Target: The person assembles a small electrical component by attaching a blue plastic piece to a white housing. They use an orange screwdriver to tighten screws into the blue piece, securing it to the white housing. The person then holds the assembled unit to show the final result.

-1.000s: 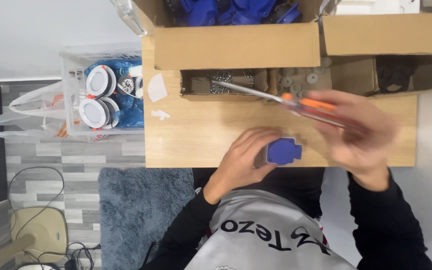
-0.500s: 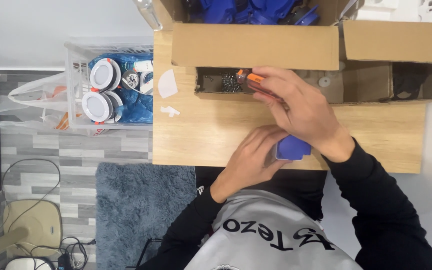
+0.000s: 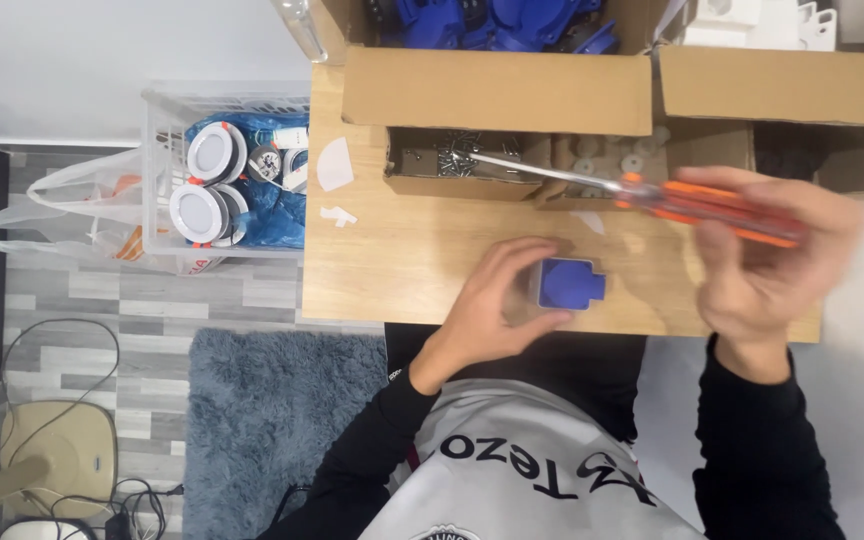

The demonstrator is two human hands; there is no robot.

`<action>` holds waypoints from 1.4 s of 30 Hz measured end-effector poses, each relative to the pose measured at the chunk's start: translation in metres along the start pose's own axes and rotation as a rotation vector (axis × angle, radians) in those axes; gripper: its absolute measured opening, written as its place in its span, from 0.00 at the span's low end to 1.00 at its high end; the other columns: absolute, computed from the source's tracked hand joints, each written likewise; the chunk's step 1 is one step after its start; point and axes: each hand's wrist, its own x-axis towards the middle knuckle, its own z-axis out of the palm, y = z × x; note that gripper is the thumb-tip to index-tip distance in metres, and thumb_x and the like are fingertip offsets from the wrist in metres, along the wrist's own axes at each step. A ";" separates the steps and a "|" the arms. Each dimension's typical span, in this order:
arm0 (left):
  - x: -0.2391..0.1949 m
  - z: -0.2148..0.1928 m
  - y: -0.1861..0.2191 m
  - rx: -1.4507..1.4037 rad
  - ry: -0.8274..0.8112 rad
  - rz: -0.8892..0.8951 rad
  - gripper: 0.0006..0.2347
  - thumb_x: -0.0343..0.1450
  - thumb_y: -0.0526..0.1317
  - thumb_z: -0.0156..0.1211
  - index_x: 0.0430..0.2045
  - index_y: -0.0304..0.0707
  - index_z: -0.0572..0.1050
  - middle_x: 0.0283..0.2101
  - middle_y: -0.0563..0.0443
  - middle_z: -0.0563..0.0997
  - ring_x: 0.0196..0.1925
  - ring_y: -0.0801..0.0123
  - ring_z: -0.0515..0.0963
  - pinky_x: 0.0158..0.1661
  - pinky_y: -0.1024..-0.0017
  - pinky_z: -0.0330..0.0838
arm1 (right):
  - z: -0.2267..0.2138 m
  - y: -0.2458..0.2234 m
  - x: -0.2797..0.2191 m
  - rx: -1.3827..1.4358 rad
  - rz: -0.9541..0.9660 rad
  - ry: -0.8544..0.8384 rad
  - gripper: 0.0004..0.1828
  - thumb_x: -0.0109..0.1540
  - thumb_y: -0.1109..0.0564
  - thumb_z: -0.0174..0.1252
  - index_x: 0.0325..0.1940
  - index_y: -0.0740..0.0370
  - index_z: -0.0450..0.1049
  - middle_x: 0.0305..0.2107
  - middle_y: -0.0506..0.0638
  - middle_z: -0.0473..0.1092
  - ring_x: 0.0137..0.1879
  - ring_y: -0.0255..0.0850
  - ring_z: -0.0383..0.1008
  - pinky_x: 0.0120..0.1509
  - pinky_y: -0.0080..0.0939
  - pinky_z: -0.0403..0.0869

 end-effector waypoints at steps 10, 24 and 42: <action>0.014 -0.017 0.020 -0.263 0.285 -0.058 0.16 0.80 0.33 0.64 0.63 0.32 0.71 0.60 0.41 0.79 0.58 0.58 0.85 0.58 0.69 0.83 | -0.085 0.020 -0.070 0.092 0.033 0.159 0.20 0.86 0.62 0.40 0.83 0.57 0.56 0.56 0.87 0.64 0.43 0.76 0.70 0.52 0.79 0.83; 0.019 -0.005 0.010 -0.005 0.250 -0.001 0.06 0.81 0.34 0.60 0.48 0.34 0.82 0.47 0.45 0.88 0.47 0.63 0.87 0.44 0.73 0.79 | -0.082 0.004 -0.070 0.112 0.107 0.177 0.16 0.81 0.59 0.45 0.70 0.64 0.51 0.49 0.83 0.67 0.36 0.74 0.74 0.45 0.73 0.83; 0.017 -0.006 0.007 0.049 0.229 -0.026 0.07 0.82 0.34 0.59 0.49 0.33 0.82 0.46 0.44 0.88 0.46 0.63 0.87 0.44 0.73 0.80 | -0.109 0.034 -0.101 0.011 -0.031 0.101 0.18 0.76 0.57 0.55 0.66 0.62 0.58 0.51 0.63 0.66 0.52 0.69 0.83 0.45 0.57 0.85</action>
